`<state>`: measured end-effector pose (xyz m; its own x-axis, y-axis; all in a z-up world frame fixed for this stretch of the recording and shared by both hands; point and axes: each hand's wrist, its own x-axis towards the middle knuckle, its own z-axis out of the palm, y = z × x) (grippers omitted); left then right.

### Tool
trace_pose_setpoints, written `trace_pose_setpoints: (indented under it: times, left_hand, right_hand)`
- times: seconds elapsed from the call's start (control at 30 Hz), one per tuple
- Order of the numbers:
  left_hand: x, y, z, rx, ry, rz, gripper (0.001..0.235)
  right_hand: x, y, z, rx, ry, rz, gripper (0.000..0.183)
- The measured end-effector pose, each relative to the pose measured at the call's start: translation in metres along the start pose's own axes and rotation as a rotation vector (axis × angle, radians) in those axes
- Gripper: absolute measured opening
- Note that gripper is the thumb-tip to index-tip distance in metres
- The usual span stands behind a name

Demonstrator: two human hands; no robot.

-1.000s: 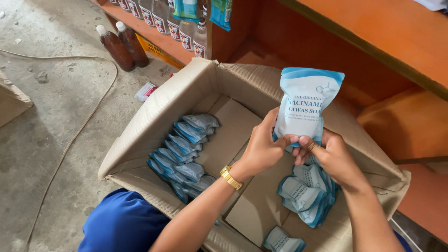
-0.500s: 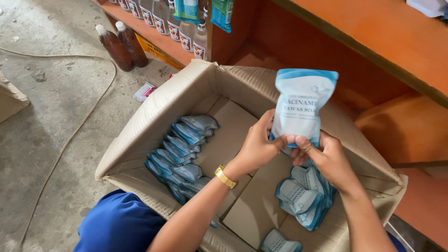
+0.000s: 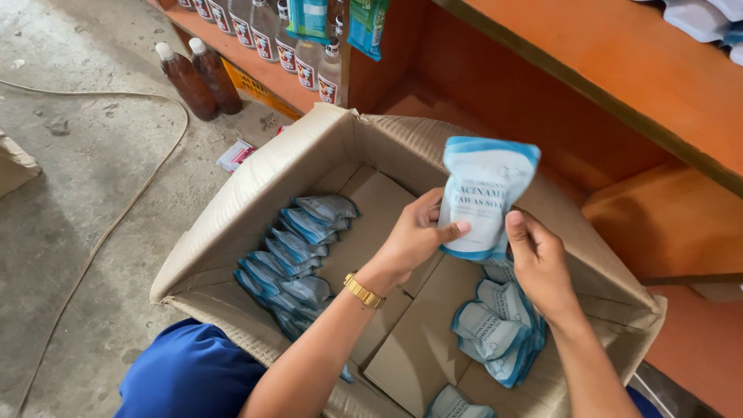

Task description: Restocking small packets of soap and detergent from a cardboard box onto store shelves.

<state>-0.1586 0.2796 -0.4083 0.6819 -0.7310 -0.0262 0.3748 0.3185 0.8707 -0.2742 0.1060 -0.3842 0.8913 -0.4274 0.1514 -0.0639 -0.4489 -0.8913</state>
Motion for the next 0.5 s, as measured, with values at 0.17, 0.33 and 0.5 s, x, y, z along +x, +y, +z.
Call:
trace_pose_setpoints:
  times: [0.17,0.33,0.5]
  left_hand:
    - [-0.001,-0.001,-0.001,0.032,-0.055,0.051,0.054]
    - [-0.003,0.001,0.001,-0.025,-0.089,0.048,0.057]
    - [-0.007,0.011,0.006,-0.107,-0.135,0.073,0.078]
  right_hand:
    - [-0.004,-0.006,0.000,-0.033,0.061,0.044,0.045]
    - [-0.007,-0.015,0.001,-0.128,0.076,0.019,0.046]
    - [-0.007,-0.016,0.001,-0.054,0.076,-0.002,0.044]
